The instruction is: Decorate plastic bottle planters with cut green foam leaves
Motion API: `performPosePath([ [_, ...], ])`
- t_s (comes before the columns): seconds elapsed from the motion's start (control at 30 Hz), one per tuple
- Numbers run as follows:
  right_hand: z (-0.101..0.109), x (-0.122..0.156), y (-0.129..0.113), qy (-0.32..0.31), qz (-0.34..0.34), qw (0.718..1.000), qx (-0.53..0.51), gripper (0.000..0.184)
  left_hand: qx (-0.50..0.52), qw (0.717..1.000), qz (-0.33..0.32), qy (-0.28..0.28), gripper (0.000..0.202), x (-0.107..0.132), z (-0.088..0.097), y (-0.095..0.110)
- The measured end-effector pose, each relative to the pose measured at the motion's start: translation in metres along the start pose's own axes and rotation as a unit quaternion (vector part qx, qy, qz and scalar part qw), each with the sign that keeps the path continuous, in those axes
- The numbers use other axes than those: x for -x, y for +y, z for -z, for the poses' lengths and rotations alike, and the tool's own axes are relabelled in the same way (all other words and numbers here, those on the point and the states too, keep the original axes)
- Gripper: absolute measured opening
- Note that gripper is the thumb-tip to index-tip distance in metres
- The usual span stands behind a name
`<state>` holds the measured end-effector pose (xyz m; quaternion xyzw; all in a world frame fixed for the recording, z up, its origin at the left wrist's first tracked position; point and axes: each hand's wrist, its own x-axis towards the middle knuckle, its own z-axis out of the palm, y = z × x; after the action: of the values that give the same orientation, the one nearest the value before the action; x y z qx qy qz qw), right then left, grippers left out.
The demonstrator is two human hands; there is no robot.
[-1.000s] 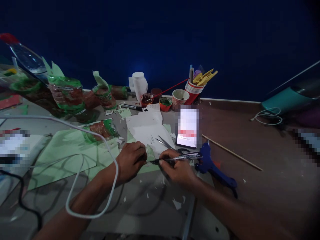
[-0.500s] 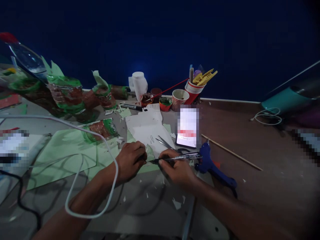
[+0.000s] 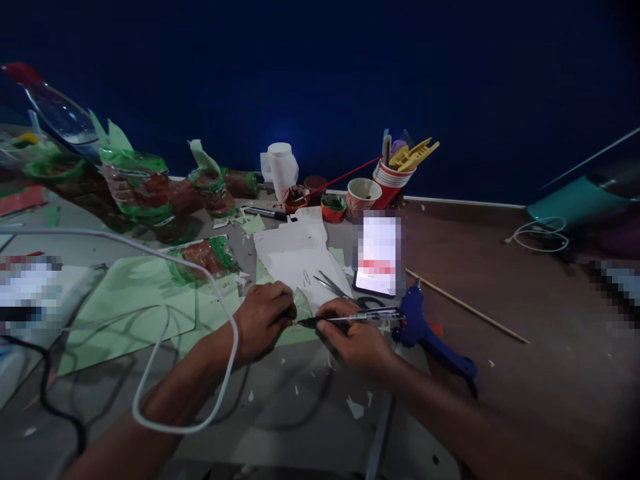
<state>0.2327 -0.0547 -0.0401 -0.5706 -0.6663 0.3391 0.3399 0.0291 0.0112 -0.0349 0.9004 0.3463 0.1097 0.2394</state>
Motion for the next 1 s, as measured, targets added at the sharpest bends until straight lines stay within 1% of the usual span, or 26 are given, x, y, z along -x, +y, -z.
performPosePath([
  [0.17,0.0000,0.0008,0.0015,-0.013,-0.004,1.000,0.008,0.010,0.007,1.000,0.000,-0.003,0.009,-0.0003,0.0002,-0.0012],
  [0.5,0.0000,0.0004,-0.0010,-0.011,-0.005,1.000,0.005,0.010,0.013,1.000,0.005,-0.010,0.009,0.0004,0.0012,-0.0008],
  [0.67,-0.0006,0.0022,-0.0024,-0.019,-0.029,0.999,0.011,0.011,0.008,1.000,0.006,-0.009,0.007,-0.0010,0.0007,-0.0007],
  [0.83,-0.0005,0.0019,-0.0039,-0.026,-0.023,0.999,0.017,0.012,0.002,1.000,0.008,0.003,0.009,-0.0008,0.0012,0.0020],
  [1.0,0.0010,0.0007,-0.0036,-0.019,-0.018,1.000,0.009,0.011,0.002,1.000,0.003,-0.009,0.007,0.0000,0.0008,0.0013],
])
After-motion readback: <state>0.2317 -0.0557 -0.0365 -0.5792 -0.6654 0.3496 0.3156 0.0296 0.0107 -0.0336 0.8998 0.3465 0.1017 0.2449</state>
